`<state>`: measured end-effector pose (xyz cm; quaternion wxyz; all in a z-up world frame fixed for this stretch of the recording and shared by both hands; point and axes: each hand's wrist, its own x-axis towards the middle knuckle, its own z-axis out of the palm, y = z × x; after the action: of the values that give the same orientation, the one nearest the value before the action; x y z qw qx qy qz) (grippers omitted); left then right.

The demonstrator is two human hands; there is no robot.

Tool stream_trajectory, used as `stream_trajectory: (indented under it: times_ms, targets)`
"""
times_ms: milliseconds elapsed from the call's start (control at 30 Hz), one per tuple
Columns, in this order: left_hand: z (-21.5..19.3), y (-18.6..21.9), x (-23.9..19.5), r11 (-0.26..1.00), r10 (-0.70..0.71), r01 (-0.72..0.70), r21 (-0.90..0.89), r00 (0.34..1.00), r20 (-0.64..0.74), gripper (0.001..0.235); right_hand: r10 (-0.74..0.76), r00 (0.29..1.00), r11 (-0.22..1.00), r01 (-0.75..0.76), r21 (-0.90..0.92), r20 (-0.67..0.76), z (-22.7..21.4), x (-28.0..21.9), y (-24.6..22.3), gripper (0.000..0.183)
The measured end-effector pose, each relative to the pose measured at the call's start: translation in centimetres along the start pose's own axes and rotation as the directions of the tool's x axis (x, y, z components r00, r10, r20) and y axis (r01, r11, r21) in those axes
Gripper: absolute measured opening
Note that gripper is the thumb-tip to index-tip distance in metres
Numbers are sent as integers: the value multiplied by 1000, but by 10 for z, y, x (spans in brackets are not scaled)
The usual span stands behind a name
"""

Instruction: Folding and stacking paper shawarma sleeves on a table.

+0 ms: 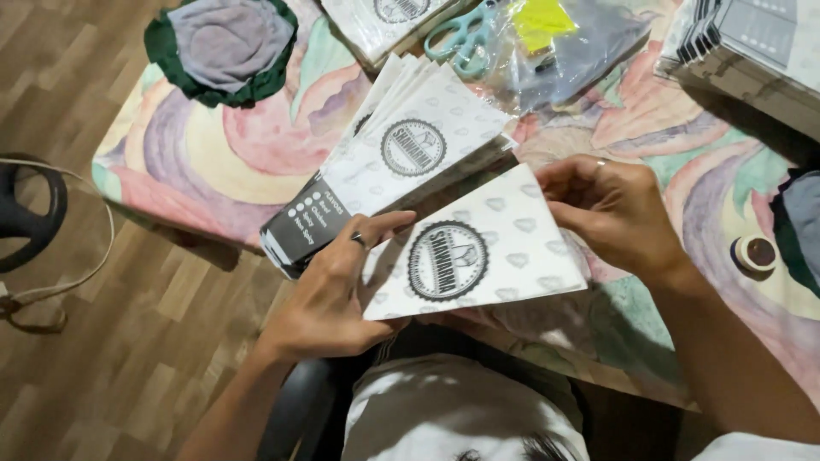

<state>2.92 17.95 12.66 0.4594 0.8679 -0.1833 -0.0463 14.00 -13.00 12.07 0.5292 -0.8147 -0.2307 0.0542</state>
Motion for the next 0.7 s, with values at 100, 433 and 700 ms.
stream_trajectory:
  times_ms: [100, 433, 700]
  targets:
    - [-5, -4, -2, 996, -78, 79, 34, 996, -36, 96, 17, 999, 1000, -17, 0, 46, 4, 11, 5, 32]
    - [-26, -45, -34, 988, -46, 6, -155, 965, -257, 84, -111, 988, 987, 122, -106, 103, 0, 68, 9, 24]
    - [-108, -42, -155, 880, -199, 417, 228, 759, -621, 85, 142, 978, 983, -158, 95, 153, -12, 141, 44, 23]
